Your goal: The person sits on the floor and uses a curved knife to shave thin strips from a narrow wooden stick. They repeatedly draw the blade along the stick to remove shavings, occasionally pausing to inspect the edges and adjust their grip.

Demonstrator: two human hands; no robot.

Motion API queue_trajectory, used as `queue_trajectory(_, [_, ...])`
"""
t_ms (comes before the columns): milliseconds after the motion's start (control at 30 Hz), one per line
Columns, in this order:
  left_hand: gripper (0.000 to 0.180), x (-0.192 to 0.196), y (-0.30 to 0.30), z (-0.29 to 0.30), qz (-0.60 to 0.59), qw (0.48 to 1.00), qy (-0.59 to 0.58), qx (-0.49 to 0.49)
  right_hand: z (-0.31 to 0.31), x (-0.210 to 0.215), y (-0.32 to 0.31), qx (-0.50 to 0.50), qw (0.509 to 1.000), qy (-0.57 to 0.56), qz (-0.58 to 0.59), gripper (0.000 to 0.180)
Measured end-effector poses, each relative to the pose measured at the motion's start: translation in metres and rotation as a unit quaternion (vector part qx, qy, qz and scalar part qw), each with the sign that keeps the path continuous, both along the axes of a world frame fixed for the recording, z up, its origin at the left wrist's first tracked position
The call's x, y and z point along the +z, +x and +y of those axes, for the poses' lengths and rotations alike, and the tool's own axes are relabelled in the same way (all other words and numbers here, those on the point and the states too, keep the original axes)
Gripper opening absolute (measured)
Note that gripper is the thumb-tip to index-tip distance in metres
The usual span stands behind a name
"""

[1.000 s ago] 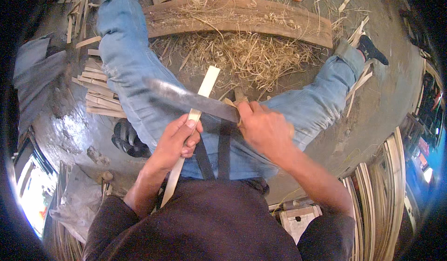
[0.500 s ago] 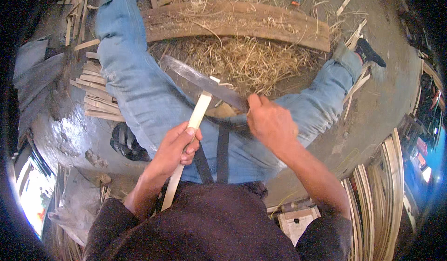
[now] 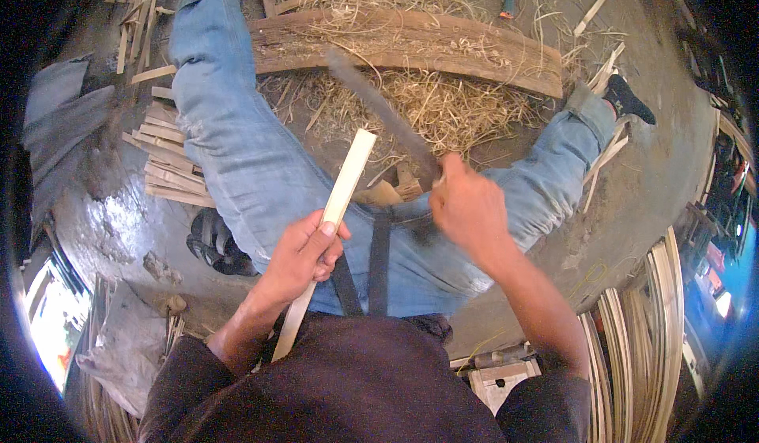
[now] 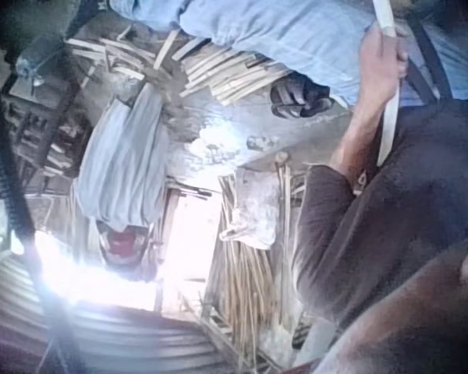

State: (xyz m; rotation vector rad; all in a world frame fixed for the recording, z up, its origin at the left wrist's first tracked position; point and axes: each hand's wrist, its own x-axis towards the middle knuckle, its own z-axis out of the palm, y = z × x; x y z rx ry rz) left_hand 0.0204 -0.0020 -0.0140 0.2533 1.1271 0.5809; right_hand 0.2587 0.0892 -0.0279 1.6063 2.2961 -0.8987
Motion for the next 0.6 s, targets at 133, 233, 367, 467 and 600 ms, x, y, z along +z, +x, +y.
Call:
queue_trajectory(133, [0.028,-0.001,0.002,0.0,0.026,0.999,0.018,-0.006,-0.012,-0.003,-0.001,0.048,0.999,0.01,0.008,0.024])
queue_trajectory(233, [0.031,-0.004,-0.002,0.005,0.014,0.999,0.04,-0.032,0.015,0.004,-0.007,-0.068,0.997,0.007,0.035,0.025])
queue_trajectory(367, [0.031,0.008,-0.009,0.0,-0.051,0.998,-0.032,-0.029,0.016,0.062,-0.058,-0.039,0.994,-0.061,0.078,0.028])
queue_trajectory(467, [0.032,0.008,-0.028,-0.014,-0.044,0.993,-0.091,-0.056,0.015,0.102,-0.091,0.105,0.992,-0.062,0.025,0.022])
queue_trajectory(600, [0.042,0.028,-0.03,-0.021,-0.065,0.992,-0.106,0.001,-0.018,0.143,-0.129,0.138,0.99,0.022,-0.012,0.015])
